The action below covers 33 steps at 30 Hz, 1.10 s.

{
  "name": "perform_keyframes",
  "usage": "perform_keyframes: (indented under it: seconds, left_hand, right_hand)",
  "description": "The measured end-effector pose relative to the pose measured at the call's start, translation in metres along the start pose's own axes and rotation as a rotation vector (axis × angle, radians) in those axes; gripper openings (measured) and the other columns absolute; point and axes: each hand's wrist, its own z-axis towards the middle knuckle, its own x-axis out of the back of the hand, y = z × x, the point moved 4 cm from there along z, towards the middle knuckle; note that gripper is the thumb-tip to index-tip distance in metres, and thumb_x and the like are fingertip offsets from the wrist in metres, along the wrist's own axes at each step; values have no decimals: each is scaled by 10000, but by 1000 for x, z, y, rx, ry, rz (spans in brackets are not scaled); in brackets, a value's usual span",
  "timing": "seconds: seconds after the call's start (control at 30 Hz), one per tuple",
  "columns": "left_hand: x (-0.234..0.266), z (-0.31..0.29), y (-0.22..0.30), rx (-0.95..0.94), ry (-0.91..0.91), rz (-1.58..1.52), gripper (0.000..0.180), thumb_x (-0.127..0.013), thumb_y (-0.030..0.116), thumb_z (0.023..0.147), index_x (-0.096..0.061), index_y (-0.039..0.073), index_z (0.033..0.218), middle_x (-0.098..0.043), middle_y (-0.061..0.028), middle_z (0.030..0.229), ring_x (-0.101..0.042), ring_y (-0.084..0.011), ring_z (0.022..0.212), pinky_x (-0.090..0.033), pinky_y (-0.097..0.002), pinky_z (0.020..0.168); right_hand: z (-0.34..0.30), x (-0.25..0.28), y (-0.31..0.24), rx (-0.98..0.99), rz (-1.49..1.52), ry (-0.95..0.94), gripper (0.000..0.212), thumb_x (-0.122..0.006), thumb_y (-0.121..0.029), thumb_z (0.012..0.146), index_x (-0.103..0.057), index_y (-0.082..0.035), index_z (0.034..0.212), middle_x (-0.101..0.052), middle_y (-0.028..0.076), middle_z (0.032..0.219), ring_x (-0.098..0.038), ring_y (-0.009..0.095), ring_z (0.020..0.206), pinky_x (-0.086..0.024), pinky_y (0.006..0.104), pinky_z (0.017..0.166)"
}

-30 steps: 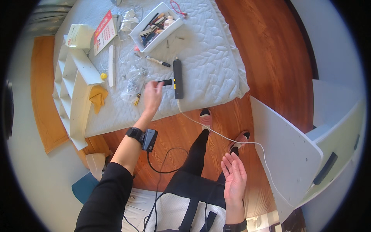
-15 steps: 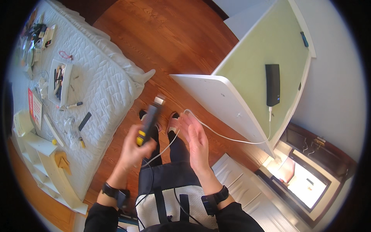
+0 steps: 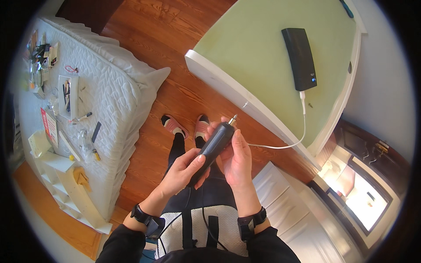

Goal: The person assembles a white furniture panel by inserting screws and tightening them with a manual screwdriver and a cordless electric screwdriver. They repeatedly pick screws from a nearby bed, align them with pre-drilled holes, and drive them into the panel.

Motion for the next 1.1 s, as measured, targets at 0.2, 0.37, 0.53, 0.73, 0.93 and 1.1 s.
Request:
perform_keyframes:
  seconds: [0.2, 0.37, 0.53, 0.73, 0.93, 1.1]
  left_hand:
    - [-13, 2, -2, -54, 61, 47, 359, -508, 349, 1002, -538, -4, 1061, -569, -27, 732, -517, -77, 510, -394, -206, 442]
    - [-15, 10, -9, -108, 39, -19, 343, -475, 310, 1017, -508, -8, 1142, -576, -51, 808, -528, -86, 560, -420, -215, 489]
    - [-15, 9, -15, -143, -105, -79, 504, -381, 464, 1012, -452, 27, 1253, -611, -110, 945, -589, -133, 637, -478, -231, 558]
    - [-14, 3, -17, -143, -123, -46, 488, -390, 450, 1015, -440, 30, 1259, -598, -94, 978, -580, -115, 658, -473, -221, 567]
    - [-15, 1, -19, -133, -129, -85, 373, -457, 307, 1024, -436, 4, 1242, -576, -52, 948, -549, -90, 642, -432, -207, 536]
    - [-15, 2, -22, -156, -194, -1, 453, -484, 367, 1001, -413, 20, 1284, -579, -104, 996, -586, -125, 673, -482, -232, 572]
  right_hand:
    - [0, 5, -8, -10, -7, -39, 514, -405, -386, 1024, -424, 16, 1344, -551, 132, 1199, -557, 243, 1136, -444, 413, 1046]
    - [10, 10, -7, -15, 17, -80, 517, -409, -390, 1022, -425, 11, 1348, -551, 132, 1203, -556, 238, 1141, -439, 410, 1051]
    - [13, 18, -8, -17, 50, -92, 519, -431, -405, 1011, -435, 2, 1335, -538, 116, 1191, -541, 222, 1132, -428, 383, 1061]
    - [9, 21, -3, -38, 123, -63, 498, -415, -360, 1024, -434, 15, 1351, -578, 157, 1212, -573, 255, 1142, -451, 409, 1045]
    - [7, 21, -3, -44, 112, -60, 495, -414, -360, 1024, -437, 15, 1346, -580, 159, 1206, -571, 253, 1147, -455, 408, 1044]
    - [7, 21, -4, -41, 101, -74, 506, -420, -376, 1020, -431, 11, 1347, -560, 135, 1194, -570, 226, 1115, -454, 393, 1042]
